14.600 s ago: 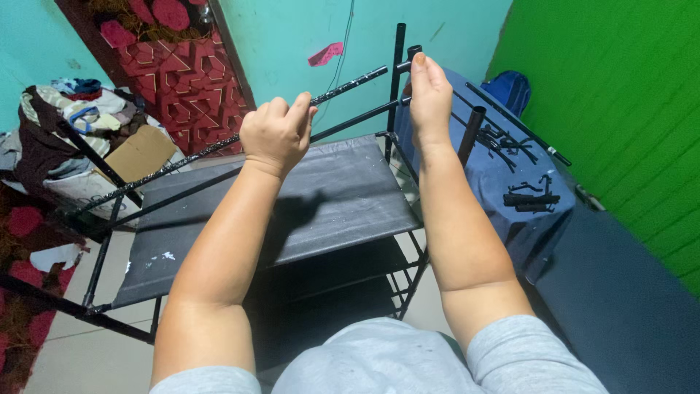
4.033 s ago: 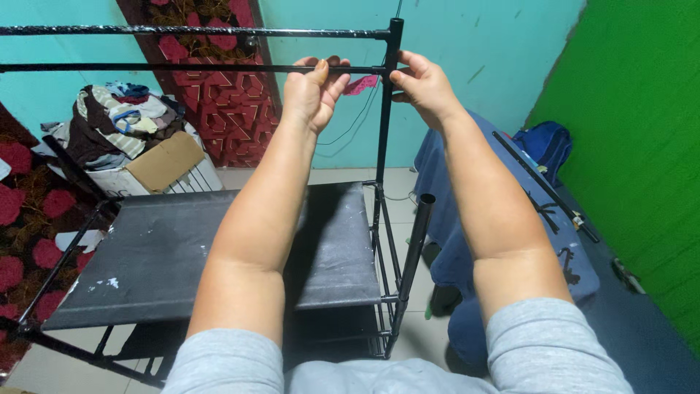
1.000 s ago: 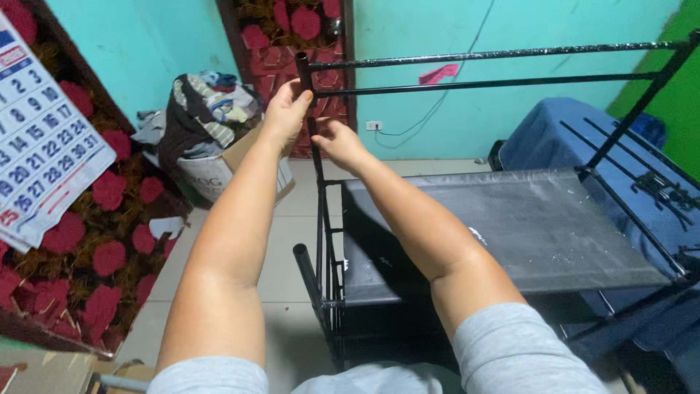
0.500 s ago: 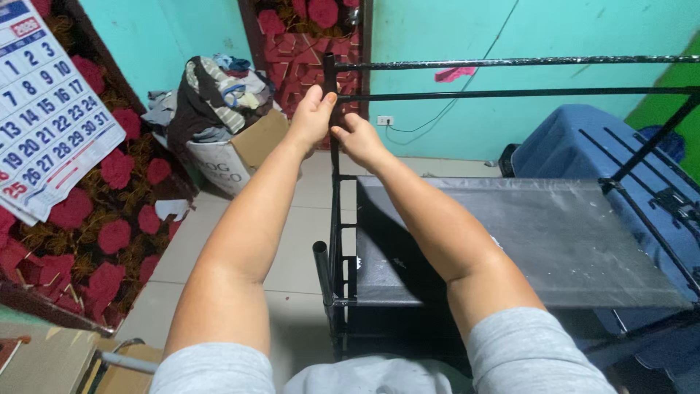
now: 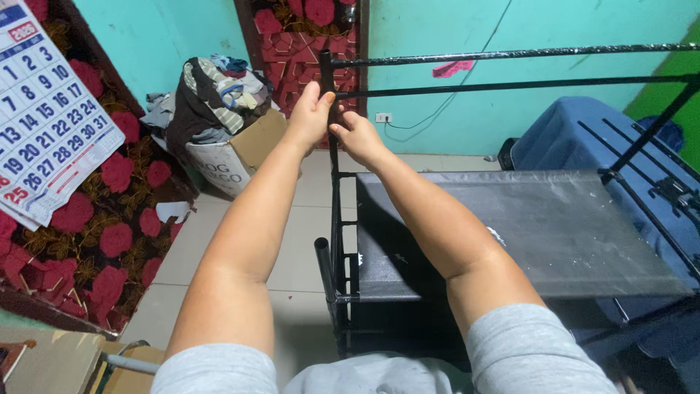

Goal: The person assembles a black metal shelving unit by inserting horizontal bars into vertical supports and attaching plastic clips to secure the frame. They repeatedly pick up bars and clips from a nearby table and fit them into the structure.

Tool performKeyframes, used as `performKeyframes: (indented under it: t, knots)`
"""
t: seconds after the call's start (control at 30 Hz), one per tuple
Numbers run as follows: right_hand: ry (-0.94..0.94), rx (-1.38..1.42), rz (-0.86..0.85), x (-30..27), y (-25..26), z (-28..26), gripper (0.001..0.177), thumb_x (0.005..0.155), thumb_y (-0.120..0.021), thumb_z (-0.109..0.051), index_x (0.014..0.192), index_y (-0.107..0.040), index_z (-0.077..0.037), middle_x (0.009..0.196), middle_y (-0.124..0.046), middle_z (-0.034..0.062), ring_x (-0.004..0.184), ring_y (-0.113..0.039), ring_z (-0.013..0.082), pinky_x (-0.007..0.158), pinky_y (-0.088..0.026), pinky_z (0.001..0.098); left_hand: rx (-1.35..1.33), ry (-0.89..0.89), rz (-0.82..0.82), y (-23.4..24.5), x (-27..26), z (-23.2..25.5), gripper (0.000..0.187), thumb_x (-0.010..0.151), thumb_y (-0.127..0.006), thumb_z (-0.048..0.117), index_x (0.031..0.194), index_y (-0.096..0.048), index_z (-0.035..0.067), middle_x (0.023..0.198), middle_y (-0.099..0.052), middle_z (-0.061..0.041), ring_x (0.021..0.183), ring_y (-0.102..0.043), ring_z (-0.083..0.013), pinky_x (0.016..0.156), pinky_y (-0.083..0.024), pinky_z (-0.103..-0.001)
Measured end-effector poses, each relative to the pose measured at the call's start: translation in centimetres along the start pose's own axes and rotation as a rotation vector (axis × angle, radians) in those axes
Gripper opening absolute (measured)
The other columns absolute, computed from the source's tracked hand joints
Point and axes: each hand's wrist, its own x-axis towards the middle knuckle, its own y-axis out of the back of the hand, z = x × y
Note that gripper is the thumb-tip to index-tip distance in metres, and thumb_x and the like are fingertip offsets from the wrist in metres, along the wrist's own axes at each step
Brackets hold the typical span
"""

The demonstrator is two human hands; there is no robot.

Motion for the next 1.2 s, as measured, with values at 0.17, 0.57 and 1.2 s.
performKeyframes:
  t: [0.17, 0.57, 1.2]
  knots:
    - [-0.038, -0.082, 0.032, 0.2, -0.2, 0.1, 0.024, 0.096, -0.067, -0.023, 0.108, -0.065, -0.002, 0.084, -0.072, 0.0087, 0.069, -0.066, 0.0166, 0.062, -0.053, 0.0344, -0.042, -0.023, 0.018, 0.1, 0.6, -1.2, 0.011, 0.107, -0.055, 0.012, 0.103, -0.046, 0.008, 0.094, -0.067, -0.004, 0.086, -0.071, -0.0120, 0.073, -0.058, -0.029]
    - [0.081, -0.070, 0.050, -0.7, 2.2, 2.4, 0.039, 0.095, -0.070, -0.026, 0.123, -0.064, 0.000, 0.116, -0.073, 0.0166, 0.105, -0.070, 0.0247, 0.089, -0.055, 0.0360, -0.097, -0.018, -0.006, 1.2, 1.0, -1.6, 0.015, 0.107, -0.058, 0.012, 0.121, -0.056, 0.007, 0.101, -0.067, -0.002, 0.087, -0.070, -0.0126, 0.074, -0.057, -0.028]
    - [-0.082, 0.069, -0.099, -11.1, 17.1, -3.1, 0.040, 0.097, -0.065, -0.024, 0.134, -0.061, -0.008, 0.111, -0.073, 0.0052, 0.094, -0.069, 0.0137, 0.072, -0.057, 0.0299, 0.846, 0.369, -0.140, -7.1, -7.2, 20.7, 0.034, 0.094, -0.072, 0.036, 0.094, -0.075, 0.002, 0.076, -0.070, -0.008, 0.062, -0.061, -0.0169, 0.055, -0.049, -0.037]
